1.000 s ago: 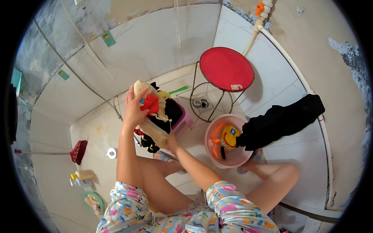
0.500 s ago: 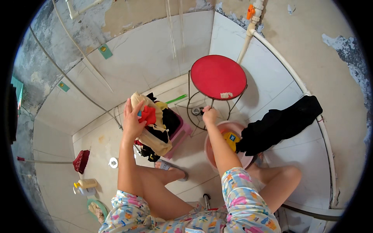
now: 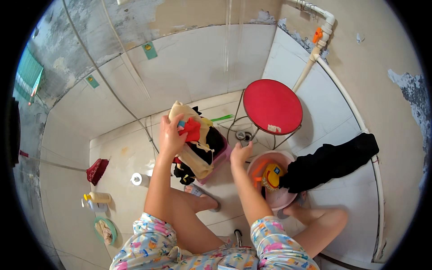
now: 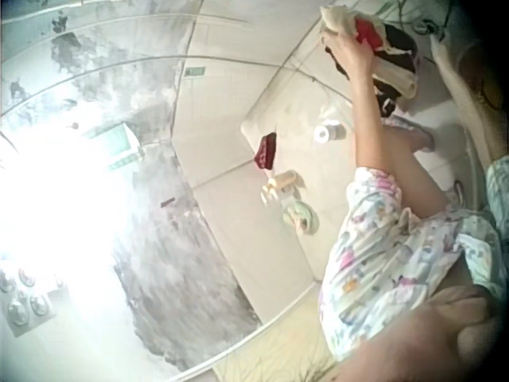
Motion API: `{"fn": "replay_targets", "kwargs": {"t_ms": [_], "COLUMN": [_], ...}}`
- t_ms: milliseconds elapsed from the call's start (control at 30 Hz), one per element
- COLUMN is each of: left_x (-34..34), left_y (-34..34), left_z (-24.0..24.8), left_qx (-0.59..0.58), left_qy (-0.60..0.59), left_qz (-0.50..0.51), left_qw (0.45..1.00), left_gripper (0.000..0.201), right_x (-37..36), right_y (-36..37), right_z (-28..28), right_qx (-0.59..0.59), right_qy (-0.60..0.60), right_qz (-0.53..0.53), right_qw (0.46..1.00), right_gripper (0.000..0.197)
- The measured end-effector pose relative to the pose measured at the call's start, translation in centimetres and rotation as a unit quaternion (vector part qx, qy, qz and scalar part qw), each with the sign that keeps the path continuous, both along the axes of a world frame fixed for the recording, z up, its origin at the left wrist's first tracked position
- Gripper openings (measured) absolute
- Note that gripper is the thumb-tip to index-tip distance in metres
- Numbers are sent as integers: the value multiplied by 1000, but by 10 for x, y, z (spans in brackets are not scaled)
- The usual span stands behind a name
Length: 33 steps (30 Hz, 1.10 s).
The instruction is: The person washes a yellow toy and clothing items in a bucket by hand and using a brush.
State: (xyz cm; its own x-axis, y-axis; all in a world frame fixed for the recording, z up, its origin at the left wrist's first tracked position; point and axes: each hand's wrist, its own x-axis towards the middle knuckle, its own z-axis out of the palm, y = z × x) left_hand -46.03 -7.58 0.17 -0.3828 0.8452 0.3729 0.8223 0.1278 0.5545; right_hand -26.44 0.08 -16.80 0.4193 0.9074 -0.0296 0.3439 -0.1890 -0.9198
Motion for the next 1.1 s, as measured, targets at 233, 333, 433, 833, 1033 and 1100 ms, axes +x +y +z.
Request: {"fn": "replay_targets", "kwargs": {"t_ms": [233,333,433,833,1033,1100], "left_x": [-12,-23,-31,-10,6,1], "left_y": [-7,-7,-17,-16,-18,-29], "left_z": [-6,-22,-26,-21,-7,-1], "left_qx": [175,-14,-117,-10,-51,-62], "left_qy": [-340,-363,-258,64,-8,19], "left_qz": [35,33,64,73,140,163], "left_qw": [923,931,957,995,989,984], "left_gripper": [36,48,58,52,50,53], "right_x": [-50,-61,-61,77,139,139], "right_y": [-105,-99,-112,-134,-143,-148], "right_z": [124,97,97,44,14,12], "right_qx": [310,235,247,72,16,-6], "right_qy": [2,-174,-148,-11,-6,26], "right_qz": [249,350,341,197,145,138], "right_qw": [918,890,895,978,989,990], "right_gripper": [43,43,41,16,15,16]}}
